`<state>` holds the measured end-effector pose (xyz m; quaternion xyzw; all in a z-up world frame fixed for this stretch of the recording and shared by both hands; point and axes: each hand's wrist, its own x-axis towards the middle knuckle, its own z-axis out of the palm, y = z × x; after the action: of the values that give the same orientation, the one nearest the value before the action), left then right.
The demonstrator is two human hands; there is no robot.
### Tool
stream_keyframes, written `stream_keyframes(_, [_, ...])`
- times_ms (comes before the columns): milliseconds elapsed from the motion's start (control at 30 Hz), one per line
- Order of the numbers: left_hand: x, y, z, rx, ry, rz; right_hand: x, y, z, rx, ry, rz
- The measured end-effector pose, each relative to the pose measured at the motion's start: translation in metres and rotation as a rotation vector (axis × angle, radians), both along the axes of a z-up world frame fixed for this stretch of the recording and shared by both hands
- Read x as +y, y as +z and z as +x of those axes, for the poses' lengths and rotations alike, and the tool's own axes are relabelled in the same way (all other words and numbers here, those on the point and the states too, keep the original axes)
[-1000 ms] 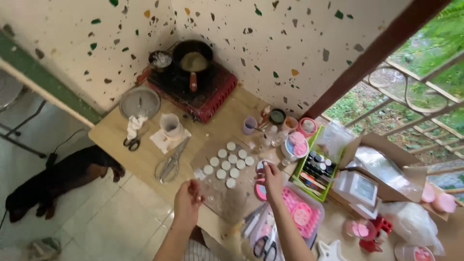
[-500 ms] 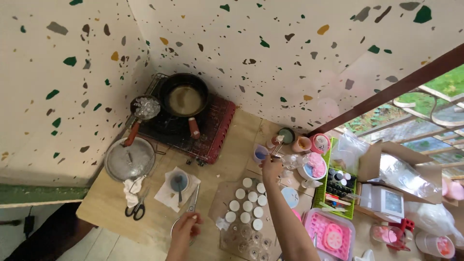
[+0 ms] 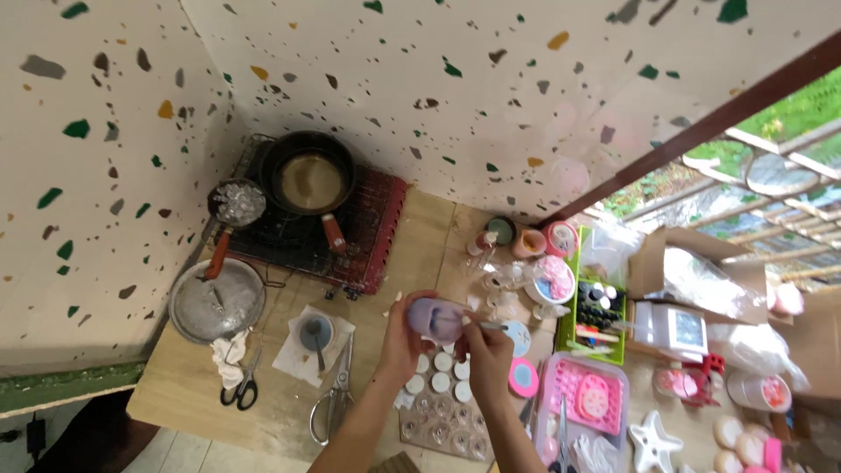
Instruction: The recorder prepares molds and melts wax to create handmade candles.
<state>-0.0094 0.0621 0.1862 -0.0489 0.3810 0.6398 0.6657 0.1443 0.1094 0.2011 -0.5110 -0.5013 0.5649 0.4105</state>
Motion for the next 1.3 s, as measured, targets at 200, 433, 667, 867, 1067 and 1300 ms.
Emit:
stream_keyframes(200, [-0.006, 0.02, 0.037, 0.034, 0.052, 0.146, -0.059, 0.085, 0.04, 0.018, 0.083, 0.115])
stream_keyframes(433, [-0.021, 0.028, 0.086, 0.01, 0.044, 0.376, -0.117, 0.166, 0.102, -0.201, 0.222, 0.506])
stream_keyframes(667, [-0.047, 0.077, 0.112, -0.055, -0.041, 0.512, -0.146, 0.203, 0.153, -0.434, 0.239, 0.697])
stream_keyframes(867, [-0.075, 0.049, 0.138, 0.076, -0.013, 0.56, -0.148, 0.217, 0.162, -0.573, 0.411, 0.903])
stream_keyframes(1067, [-0.093, 0.101, 0.148, 0.195, -0.03, 0.366, -0.166, 0.204, 0.165, -0.542, 0.507, 1.059])
stream_keyframes(1300, [-0.112, 0.105, 0.144, 0.204, -0.043, 0.54, -0.176, 0.23, 0.194, -0.432, 0.683, 0.997])
